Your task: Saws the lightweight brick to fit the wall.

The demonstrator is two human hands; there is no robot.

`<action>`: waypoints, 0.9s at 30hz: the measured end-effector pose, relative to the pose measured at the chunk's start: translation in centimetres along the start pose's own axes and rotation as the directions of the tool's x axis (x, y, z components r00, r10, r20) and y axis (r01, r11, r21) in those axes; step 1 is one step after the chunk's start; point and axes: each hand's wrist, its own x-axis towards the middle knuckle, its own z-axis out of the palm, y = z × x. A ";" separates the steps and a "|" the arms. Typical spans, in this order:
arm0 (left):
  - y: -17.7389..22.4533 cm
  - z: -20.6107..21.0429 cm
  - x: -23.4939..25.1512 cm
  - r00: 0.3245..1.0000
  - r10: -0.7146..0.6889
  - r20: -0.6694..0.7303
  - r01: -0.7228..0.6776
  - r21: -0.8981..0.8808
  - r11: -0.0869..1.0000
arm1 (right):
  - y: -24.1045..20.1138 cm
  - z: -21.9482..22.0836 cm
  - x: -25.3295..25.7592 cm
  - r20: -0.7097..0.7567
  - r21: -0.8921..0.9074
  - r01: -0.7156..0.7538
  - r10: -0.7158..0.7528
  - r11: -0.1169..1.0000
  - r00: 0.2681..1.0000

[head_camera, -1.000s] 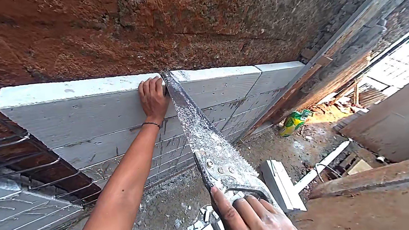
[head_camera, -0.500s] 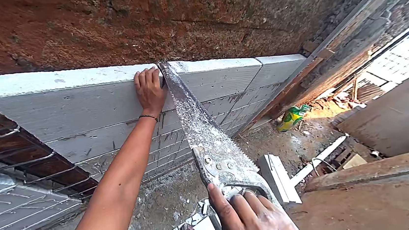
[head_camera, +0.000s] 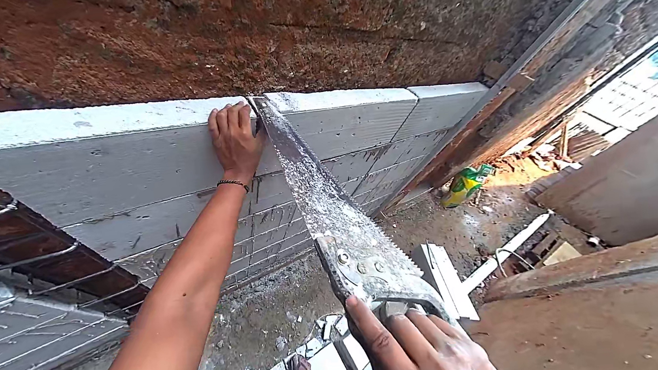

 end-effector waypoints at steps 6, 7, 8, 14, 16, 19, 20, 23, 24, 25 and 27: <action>0.4 -0.2 -0.1 1.000 0.004 0.006 -0.004 0.001 1.000 | -0.2 0.8 -0.7 -0.046 0.026 -0.012 0.013 1.000 0.999; 0.2 -0.1 0.0 1.000 -0.002 0.000 0.002 0.003 1.000 | -0.1 0.7 -0.7 -0.033 0.028 -0.003 0.003 1.000 0.999; 0.1 0.1 0.0 1.000 -0.008 -0.005 0.008 0.009 1.000 | 0.1 1.0 -0.3 -0.041 0.021 0.008 -0.007 1.000 0.999; 0.4 -0.3 0.0 0.999 -0.014 0.033 0.014 0.009 1.000 | 0.8 1.4 -0.6 -0.076 0.018 -0.009 0.010 1.000 0.997; 0.1 -0.1 0.2 0.999 -0.027 0.028 0.027 0.013 1.000 | 0.8 1.1 -0.1 -0.059 -0.002 0.003 -0.003 1.000 0.998; 0.6 -0.2 -0.2 0.998 -0.028 0.051 0.027 0.021 0.999 | 1.0 2.3 1.0 -0.116 -0.033 -0.001 -0.003 0.999 0.993; 0.8 -0.3 -0.3 0.998 -0.026 0.050 0.025 0.019 1.000 | 1.1 2.4 0.4 -0.111 -0.030 -0.007 0.004 1.000 0.994; 0.4 -0.2 0.1 0.999 -0.026 0.042 0.026 0.016 1.000 | 1.3 2.0 -0.5 -0.074 -0.031 0.003 -0.005 1.000 0.997; 0.2 -0.1 0.2 0.999 -0.031 0.032 0.030 0.020 0.999 | 1.4 2.3 0.1 -0.087 -0.041 0.015 -0.018 0.999 0.996; 0.2 0.0 0.0 0.999 -0.031 0.031 0.030 0.023 0.999 | 1.3 2.7 0.7 -0.105 -0.047 0.013 -0.018 0.999 0.994; 0.7 -0.2 -0.3 0.998 -0.025 0.052 0.024 0.022 0.999 | 1.5 3.0 0.9 -0.121 -0.034 -0.011 0.006 0.999 0.993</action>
